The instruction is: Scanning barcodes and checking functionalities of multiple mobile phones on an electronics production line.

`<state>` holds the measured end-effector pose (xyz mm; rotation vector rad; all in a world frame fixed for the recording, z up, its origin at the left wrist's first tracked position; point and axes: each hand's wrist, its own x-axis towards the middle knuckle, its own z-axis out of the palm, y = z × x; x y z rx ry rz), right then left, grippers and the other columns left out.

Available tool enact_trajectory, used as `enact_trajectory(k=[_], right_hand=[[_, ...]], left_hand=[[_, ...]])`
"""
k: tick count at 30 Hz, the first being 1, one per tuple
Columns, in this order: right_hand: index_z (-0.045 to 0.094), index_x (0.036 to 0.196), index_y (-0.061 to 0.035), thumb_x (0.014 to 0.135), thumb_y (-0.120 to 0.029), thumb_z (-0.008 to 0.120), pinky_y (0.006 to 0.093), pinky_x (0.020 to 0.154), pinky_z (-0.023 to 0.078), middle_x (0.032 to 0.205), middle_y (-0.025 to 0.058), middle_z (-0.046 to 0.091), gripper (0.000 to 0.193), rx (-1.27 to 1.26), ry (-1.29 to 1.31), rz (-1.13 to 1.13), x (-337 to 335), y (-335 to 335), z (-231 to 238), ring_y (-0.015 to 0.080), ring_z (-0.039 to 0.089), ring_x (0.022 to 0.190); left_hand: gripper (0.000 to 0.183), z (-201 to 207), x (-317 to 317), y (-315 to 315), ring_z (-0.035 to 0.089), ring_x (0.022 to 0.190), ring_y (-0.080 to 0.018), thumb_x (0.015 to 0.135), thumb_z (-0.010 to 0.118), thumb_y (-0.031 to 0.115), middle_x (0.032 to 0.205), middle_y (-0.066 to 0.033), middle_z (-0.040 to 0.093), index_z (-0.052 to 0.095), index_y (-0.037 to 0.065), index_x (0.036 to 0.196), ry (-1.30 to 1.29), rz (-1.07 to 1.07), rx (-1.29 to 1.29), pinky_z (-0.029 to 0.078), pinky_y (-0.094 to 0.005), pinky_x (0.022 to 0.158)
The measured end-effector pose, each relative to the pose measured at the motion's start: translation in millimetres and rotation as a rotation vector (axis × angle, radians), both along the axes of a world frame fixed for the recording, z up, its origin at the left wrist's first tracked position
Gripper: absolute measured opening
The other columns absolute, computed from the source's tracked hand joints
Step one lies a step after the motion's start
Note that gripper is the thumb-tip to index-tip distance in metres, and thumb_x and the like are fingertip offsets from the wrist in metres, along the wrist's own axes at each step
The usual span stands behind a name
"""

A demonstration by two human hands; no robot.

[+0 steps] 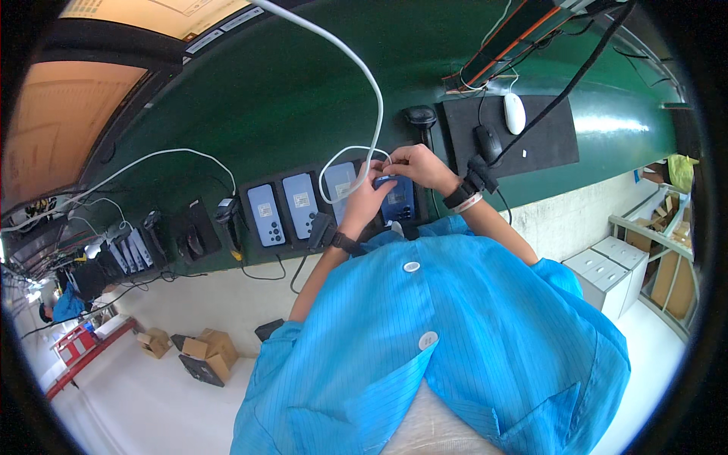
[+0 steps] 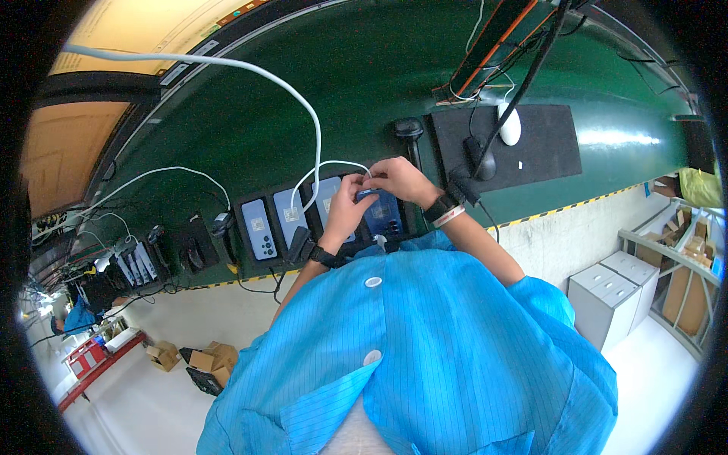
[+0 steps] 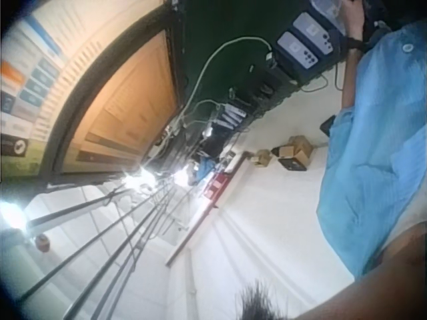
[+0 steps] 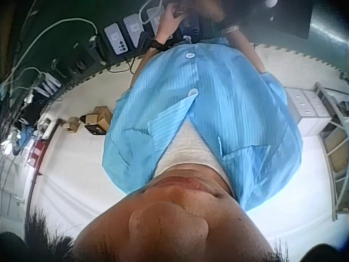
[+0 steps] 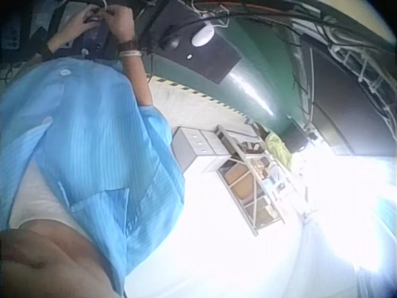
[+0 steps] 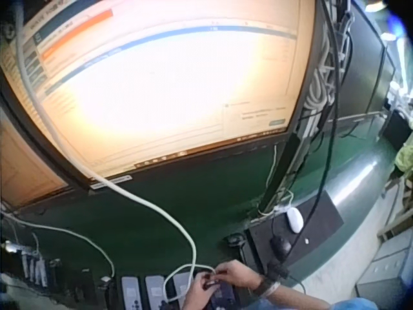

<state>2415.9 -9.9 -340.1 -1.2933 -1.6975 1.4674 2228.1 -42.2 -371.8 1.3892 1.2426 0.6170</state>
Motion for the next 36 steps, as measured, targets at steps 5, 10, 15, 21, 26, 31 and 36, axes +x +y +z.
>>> enact_trajectory(k=[5, 10, 15, 21, 26, 31, 36], right_hand=[[0.069, 0.093, 0.0003, 0.082, -0.021, 0.069, 0.0347, 0.067, 0.05, 0.078, 0.0171, 0.067, 0.024, -0.009, -0.083, -0.048, 2, -7, -11, 0.0261, 0.065, 0.07], [0.068, 0.096, 0.001, 0.082, -0.018, 0.069, 0.0355, 0.072, 0.051, 0.085, 0.0171, 0.068, 0.025, 0.001, -0.126, -0.038, 7, -6, -33, 0.0291, 0.067, 0.077], [0.068, 0.099, 0.0004, 0.083, -0.016, 0.065, 0.0375, 0.083, 0.05, 0.099, 0.0185, 0.068, 0.023, 0.31, -0.364, -0.406, -7, 9, -44, 0.0323, 0.065, 0.093], [0.063, 0.113, 0.0014, 0.084, -0.023, 0.067, 0.0354, 0.085, 0.05, 0.101, 0.0183, 0.068, 0.038, -0.097, -0.103, 0.032, -145, 17, -27, 0.028, 0.065, 0.098], [0.06, 0.117, 0.003, 0.086, -0.027, 0.067, 0.0334, 0.087, 0.05, 0.103, 0.0154, 0.067, 0.043, -0.049, -0.036, -0.043, -305, 45, -66, 0.0257, 0.065, 0.097], [0.051, 0.125, 0.0012, 0.094, -0.022, 0.057, 0.0311, 0.084, 0.048, 0.109, 0.012, 0.066, 0.039, -0.279, 0.08, 0.084, -356, 77, -60, 0.0178, 0.062, 0.096], [0.053, 0.107, -0.0019, 0.096, -0.02, 0.052, 0.0298, 0.073, 0.047, 0.07, 0.0046, 0.062, 0.021, -0.358, 0.493, -0.348, -325, 61, -12, 0.0165, 0.061, 0.077]], left_hand=[[0.049, 7, 6, 3, 0.065, 0.09, -0.0173, 0.081, 0.071, 0.007, 0.091, -0.0099, 0.069, 0.044, 0.002, 0.122, -0.055, 0.024, 0.014, 0.049, -0.0296, 0.078], [0.057, -3, -14, 17, 0.064, 0.087, -0.02, 0.08, 0.073, 0.013, 0.096, -0.0113, 0.068, 0.042, 0.002, 0.127, 0.009, 0.056, -0.023, 0.049, -0.0316, 0.081], [0.037, 0, -106, 16, 0.059, 0.103, -0.0297, 0.083, 0.066, 0.013, 0.108, -0.0176, 0.061, 0.054, -0.002, 0.114, 0.235, 0.399, 0.293, 0.047, -0.0375, 0.091], [0.028, -10, -279, -60, 0.054, 0.101, -0.0334, 0.082, 0.063, 0.012, 0.107, -0.0195, 0.056, 0.059, -0.002, 0.105, 0.566, 0.863, 0.226, 0.043, -0.0408, 0.09], [0.035, -12, -335, -98, 0.05, 0.109, -0.0318, 0.081, 0.064, 0.013, 0.114, -0.0182, 0.052, 0.055, 0.0, 0.113, 0.713, 0.877, 0.233, 0.041, -0.0403, 0.094], [0.04, -12, -360, -86, 0.044, 0.113, -0.0374, 0.081, 0.065, 0.017, 0.115, -0.02, 0.05, 0.052, 0.0, 0.116, 0.729, 0.745, 0.267, 0.036, -0.0467, 0.099], [0.048, -37, -383, -47, 0.049, 0.112, -0.0414, 0.08, 0.066, 0.022, 0.113, -0.024, 0.056, 0.051, -0.003, 0.118, 0.722, 0.617, 0.298, 0.039, -0.0475, 0.096]])
